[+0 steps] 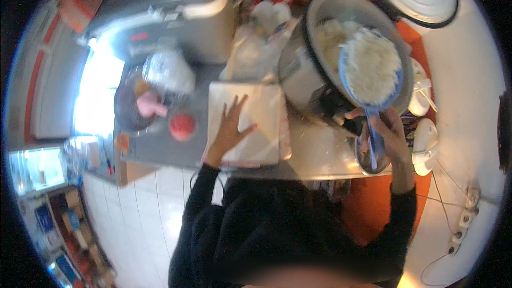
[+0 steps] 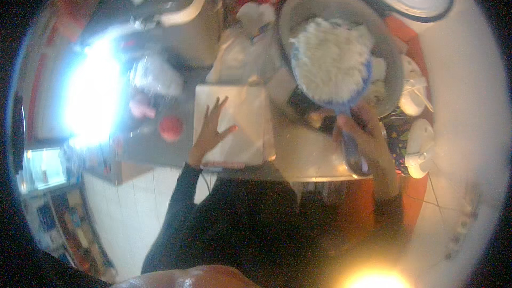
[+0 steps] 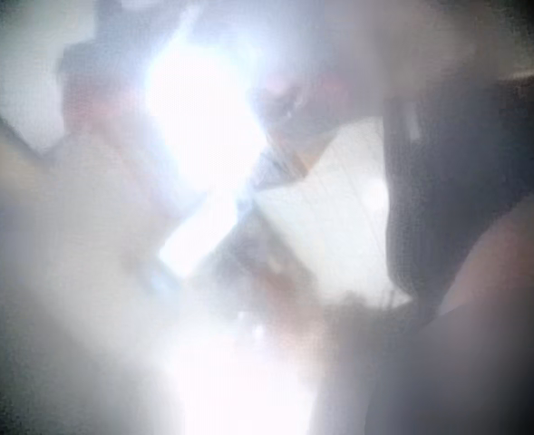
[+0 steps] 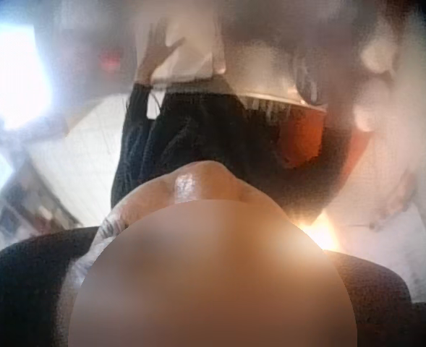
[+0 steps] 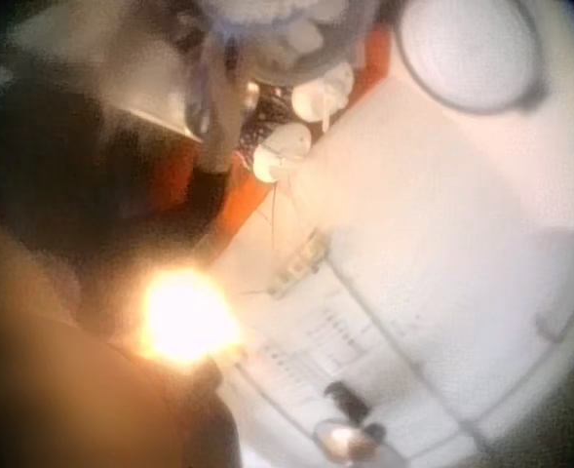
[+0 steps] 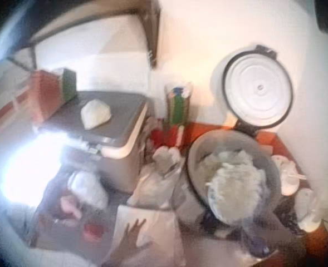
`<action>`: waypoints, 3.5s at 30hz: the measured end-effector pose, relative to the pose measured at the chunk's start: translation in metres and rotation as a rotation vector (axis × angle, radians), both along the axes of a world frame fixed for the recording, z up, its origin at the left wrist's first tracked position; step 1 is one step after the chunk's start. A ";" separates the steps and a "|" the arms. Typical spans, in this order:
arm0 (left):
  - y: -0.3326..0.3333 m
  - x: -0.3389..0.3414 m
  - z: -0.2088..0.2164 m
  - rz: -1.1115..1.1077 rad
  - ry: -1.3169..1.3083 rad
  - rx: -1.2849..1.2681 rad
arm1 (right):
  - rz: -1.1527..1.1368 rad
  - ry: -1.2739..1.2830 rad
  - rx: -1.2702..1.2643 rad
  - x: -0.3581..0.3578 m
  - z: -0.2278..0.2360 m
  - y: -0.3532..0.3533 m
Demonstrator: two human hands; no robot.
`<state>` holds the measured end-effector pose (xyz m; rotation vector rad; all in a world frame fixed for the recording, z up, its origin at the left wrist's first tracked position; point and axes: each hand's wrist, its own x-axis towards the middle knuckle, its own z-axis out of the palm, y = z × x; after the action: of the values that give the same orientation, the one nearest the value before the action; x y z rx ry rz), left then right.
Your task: The person folds colorful paper boxes at a counter, then moves to a food display to place roasted chicken into a box. They scoop rice from a cooker into the same box and close it.
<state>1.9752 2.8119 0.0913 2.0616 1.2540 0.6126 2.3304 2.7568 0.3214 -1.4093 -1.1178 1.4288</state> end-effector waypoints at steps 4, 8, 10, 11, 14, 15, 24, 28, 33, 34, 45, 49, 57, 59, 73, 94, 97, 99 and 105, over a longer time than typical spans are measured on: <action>-0.022 -0.053 -0.051 0.083 0.410 0.096 | 0.097 0.472 -0.216 -0.081 -0.065 -0.055; -0.027 -0.066 -0.070 0.095 0.316 0.132 | -0.090 0.413 -0.464 -0.144 -0.176 -0.044; -0.025 -0.066 -0.071 0.097 0.343 0.087 | -0.050 0.045 -0.089 -0.167 -0.231 -0.023; -0.024 -0.066 -0.071 0.105 0.307 0.080 | 0.054 -0.431 0.209 -0.180 -0.255 -0.010; -0.024 -0.070 -0.072 0.104 0.219 0.078 | 0.374 -1.406 0.729 -0.188 -0.291 0.000; -0.022 -0.071 -0.074 0.102 0.185 0.113 | 0.475 -1.434 0.675 -0.180 -0.294 0.007; -0.023 -0.072 -0.078 0.055 0.144 0.105 | 0.695 -1.421 0.862 -0.159 -0.286 0.046; -0.028 -0.075 -0.056 0.124 0.051 0.162 | 0.410 -1.161 0.850 -0.161 -0.228 0.034; -0.072 -0.050 -0.049 -0.151 -0.072 0.153 | -0.484 -1.313 1.053 -0.123 -0.098 0.016; -0.078 -0.035 -0.055 -0.252 -0.098 0.125 | -0.618 -1.392 0.923 -0.112 -0.075 0.019; -0.081 0.039 -0.091 -0.431 0.006 0.175 | -0.579 -1.230 0.825 -0.084 -0.094 -0.026; -0.073 0.044 -0.090 -0.483 -0.004 0.182 | -0.493 -0.950 0.555 -0.139 -0.190 -0.069; -0.067 0.048 -0.097 -0.514 0.016 0.197 | -0.531 -0.512 -0.026 -0.154 -0.300 -0.118; -0.068 0.049 -0.100 -0.503 -0.018 0.166 | -0.517 -0.511 0.028 -0.151 -0.312 -0.123; -0.081 0.064 -0.079 -0.310 0.037 0.003 | -0.525 -0.558 -0.079 -0.154 -0.304 -0.119; -0.060 0.010 -0.046 -0.079 -0.630 -0.816 | -0.508 0.257 -0.161 -0.188 -0.286 -0.085; -0.060 0.012 -0.049 -0.113 -0.581 -0.707 | -0.505 0.246 -0.147 -0.186 -0.290 -0.085; -0.059 0.013 -0.050 -0.106 -0.549 -0.707 | -0.502 0.209 -0.168 -0.186 -0.294 -0.084; -0.056 0.004 -0.025 0.028 -0.489 -0.399 | -0.701 -0.144 -0.226 -0.177 -0.285 -0.093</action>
<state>1.9795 2.7558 0.0667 1.4557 1.0170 0.7534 2.1538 2.6633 0.0362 -1.8461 -0.4570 0.9677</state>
